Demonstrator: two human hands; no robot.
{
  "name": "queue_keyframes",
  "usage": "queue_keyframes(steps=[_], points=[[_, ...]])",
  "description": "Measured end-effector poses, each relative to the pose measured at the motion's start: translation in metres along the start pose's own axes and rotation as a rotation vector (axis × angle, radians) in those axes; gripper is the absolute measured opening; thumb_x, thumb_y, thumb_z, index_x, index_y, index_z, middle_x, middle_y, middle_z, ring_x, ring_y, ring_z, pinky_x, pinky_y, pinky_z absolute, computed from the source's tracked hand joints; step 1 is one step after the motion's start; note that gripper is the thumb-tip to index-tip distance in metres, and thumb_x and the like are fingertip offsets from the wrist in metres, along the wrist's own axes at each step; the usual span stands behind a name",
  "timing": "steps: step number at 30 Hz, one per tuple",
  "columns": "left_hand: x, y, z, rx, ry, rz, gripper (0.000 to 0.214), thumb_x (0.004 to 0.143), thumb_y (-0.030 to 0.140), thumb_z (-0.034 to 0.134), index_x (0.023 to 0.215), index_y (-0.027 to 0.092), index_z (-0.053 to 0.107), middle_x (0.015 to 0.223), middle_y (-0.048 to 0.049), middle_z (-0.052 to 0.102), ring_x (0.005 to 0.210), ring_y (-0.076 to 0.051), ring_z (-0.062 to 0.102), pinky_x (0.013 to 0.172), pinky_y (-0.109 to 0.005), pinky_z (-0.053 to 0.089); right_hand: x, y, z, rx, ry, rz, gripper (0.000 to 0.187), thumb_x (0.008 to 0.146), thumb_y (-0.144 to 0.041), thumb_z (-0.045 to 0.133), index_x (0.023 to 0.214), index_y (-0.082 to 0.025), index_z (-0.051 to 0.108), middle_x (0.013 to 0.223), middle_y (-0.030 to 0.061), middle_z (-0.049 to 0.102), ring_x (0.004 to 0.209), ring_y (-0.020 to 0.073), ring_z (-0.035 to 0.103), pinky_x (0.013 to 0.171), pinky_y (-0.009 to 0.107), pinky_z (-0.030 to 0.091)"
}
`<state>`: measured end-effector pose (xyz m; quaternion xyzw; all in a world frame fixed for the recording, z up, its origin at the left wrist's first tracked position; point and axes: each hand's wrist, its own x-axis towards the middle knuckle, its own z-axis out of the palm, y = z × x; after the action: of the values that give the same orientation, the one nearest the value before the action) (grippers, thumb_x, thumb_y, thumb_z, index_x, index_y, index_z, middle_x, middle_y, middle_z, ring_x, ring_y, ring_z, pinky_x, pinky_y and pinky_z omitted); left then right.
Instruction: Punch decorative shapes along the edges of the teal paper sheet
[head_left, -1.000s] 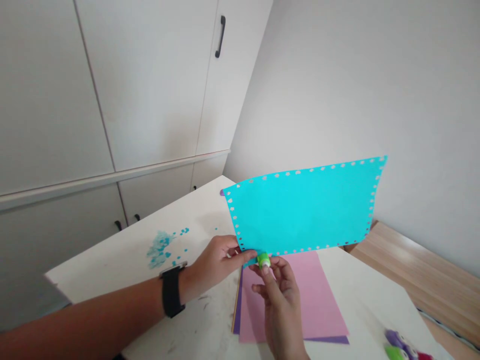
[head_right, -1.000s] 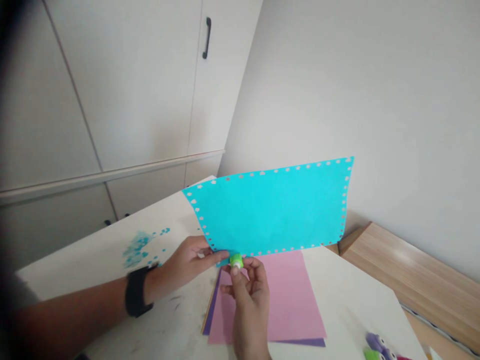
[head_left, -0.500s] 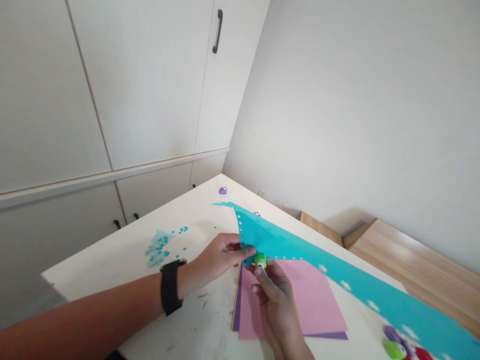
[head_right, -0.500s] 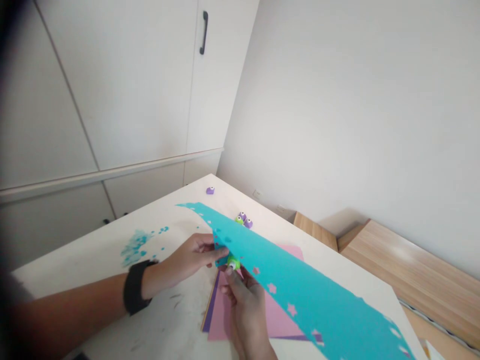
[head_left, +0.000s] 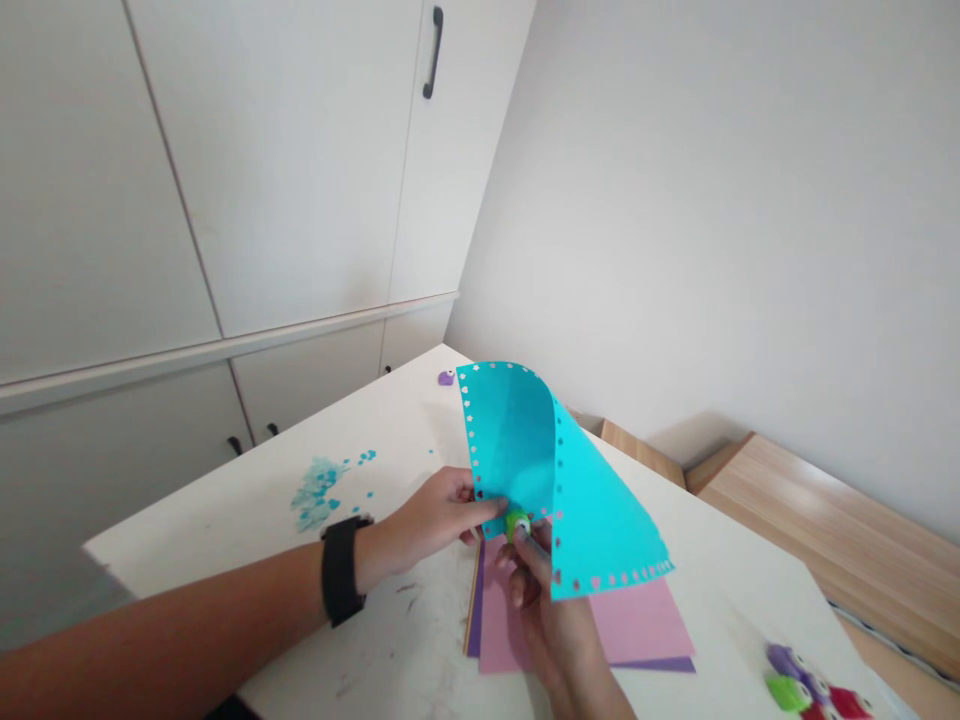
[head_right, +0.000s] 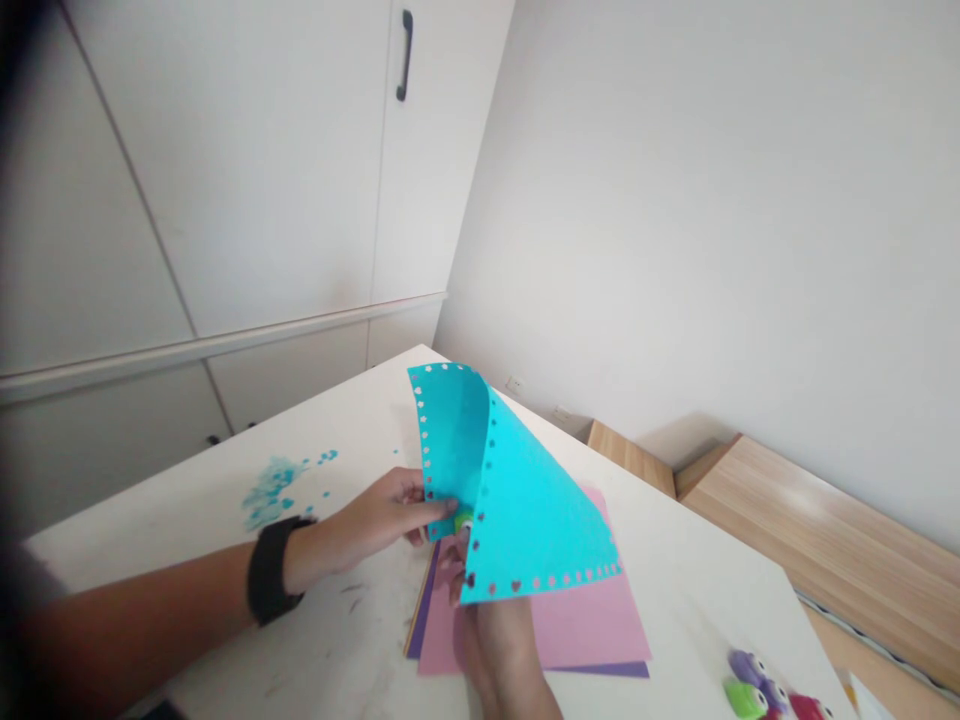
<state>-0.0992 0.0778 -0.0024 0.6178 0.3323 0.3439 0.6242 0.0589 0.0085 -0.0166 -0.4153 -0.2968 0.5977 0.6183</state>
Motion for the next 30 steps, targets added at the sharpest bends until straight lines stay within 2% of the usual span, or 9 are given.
queue_keyframes(steps=[3,8,18,24,30], points=[[0.002,-0.008,0.0,0.025,0.003,-0.022,0.036,0.084,0.048,0.066,0.093,0.013,0.069,0.079,-0.0039,0.07,0.063,-0.016,0.063,0.056,-0.025,0.052,-0.002,-0.002,-0.002,0.018,0.004,0.074,0.026,0.072,-0.032,0.084,0.081,-0.014,0.068,0.069,0.0041,0.065,0.055,0.0083,0.052,0.039,0.014,0.029],[0.005,-0.018,-0.001,0.086,0.022,0.011,0.036,0.083,0.05,0.067,0.09,0.015,0.068,0.073,-0.0016,0.069,0.058,-0.015,0.063,0.053,-0.023,0.051,-0.003,-0.004,-0.006,0.016,-0.032,0.099,0.026,0.076,-0.029,0.081,0.09,-0.011,0.068,0.073,0.0063,0.066,0.058,0.009,0.054,0.042,0.014,0.032],[0.005,-0.012,-0.001,0.111,-0.016,0.1,0.03,0.086,0.046,0.066,0.083,0.016,0.069,0.065,0.0012,0.064,0.056,-0.012,0.057,0.053,-0.021,0.045,-0.004,-0.006,-0.008,-0.017,-0.049,0.1,0.026,0.076,-0.03,0.081,0.09,-0.012,0.069,0.074,0.0043,0.065,0.055,0.0077,0.052,0.042,0.015,0.033],[0.005,-0.011,-0.001,0.12,-0.028,0.07,0.031,0.087,0.047,0.064,0.086,0.016,0.069,0.066,0.0015,0.064,0.058,-0.012,0.059,0.053,-0.021,0.044,-0.003,-0.003,-0.011,-0.021,-0.044,0.085,0.024,0.076,-0.027,0.081,0.091,-0.012,0.069,0.075,0.0038,0.064,0.053,0.006,0.05,0.042,0.014,0.033],[0.006,-0.013,-0.003,0.136,-0.037,0.059,0.035,0.086,0.049,0.064,0.083,0.015,0.069,0.065,0.0014,0.063,0.057,-0.012,0.057,0.052,-0.022,0.042,-0.005,-0.004,-0.01,-0.034,-0.049,0.081,0.024,0.078,-0.03,0.079,0.092,-0.012,0.07,0.077,0.0053,0.065,0.058,0.0086,0.055,0.041,0.014,0.032]])
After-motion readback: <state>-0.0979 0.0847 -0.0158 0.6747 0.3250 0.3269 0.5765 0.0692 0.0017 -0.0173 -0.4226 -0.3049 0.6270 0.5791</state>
